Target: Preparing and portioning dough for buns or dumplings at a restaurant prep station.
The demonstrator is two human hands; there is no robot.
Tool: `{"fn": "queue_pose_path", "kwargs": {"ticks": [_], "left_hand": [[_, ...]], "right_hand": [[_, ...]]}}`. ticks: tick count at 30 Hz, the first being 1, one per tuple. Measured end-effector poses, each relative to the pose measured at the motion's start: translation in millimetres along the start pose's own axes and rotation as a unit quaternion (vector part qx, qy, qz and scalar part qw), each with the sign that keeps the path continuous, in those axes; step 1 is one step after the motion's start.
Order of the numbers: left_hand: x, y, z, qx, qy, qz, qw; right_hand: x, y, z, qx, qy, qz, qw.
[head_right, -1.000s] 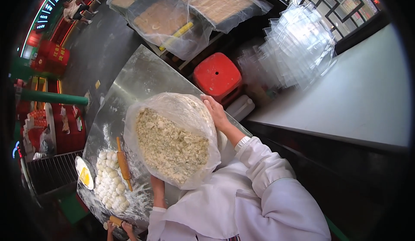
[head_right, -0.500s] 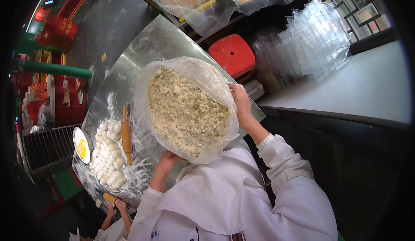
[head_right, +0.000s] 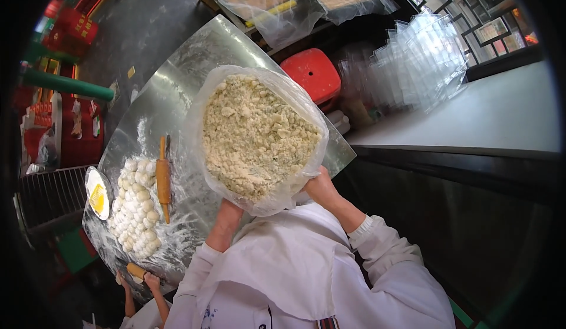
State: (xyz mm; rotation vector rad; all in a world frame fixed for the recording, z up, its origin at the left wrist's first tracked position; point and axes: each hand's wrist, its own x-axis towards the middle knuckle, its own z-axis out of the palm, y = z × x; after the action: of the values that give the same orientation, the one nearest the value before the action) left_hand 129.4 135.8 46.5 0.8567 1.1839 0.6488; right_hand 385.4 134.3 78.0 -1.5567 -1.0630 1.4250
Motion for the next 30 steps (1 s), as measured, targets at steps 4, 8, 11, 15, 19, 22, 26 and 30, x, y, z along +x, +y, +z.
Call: {"fn": "queue_pose_path", "kwargs": {"ticks": [4, 8, 11, 15, 19, 22, 26, 30], "left_hand": [[5, 20, 17, -0.148, 0.011, 0.02, 0.989], [27, 19, -9, 0.235, -0.006, 0.015, 0.972], [41, 67, 14, -0.14, -0.037, -0.048, 0.988], [36, 105, 27, -0.196, -0.026, -0.016, 0.98], [4, 107, 22, -0.145, -0.05, 0.01, 0.988], [-28, 89, -4, -0.064, -0.039, 0.026, 0.997], [-41, 34, -55, -0.083, 0.19, 0.184, 0.961], [5, 9, -63, -0.011, 0.379, 0.178, 0.908]], "right_hand": [[6, -12, 5, -0.017, 0.0, -0.016, 1.0], [15, -44, 14, 0.079, -0.002, 0.062, 0.995], [29, -49, 17, 0.085, -0.019, 0.062, 0.994], [45, -45, 16, 0.165, -0.012, 0.019, 0.986], [38, -43, -7, 0.146, -0.063, 0.006, 0.987], [23, -45, -29, 0.122, -0.024, -0.023, 0.992], [33, -17, -62, 0.122, 0.138, -0.088, 0.979], [83, 15, -80, 0.092, 0.189, -0.084, 0.974]]}}
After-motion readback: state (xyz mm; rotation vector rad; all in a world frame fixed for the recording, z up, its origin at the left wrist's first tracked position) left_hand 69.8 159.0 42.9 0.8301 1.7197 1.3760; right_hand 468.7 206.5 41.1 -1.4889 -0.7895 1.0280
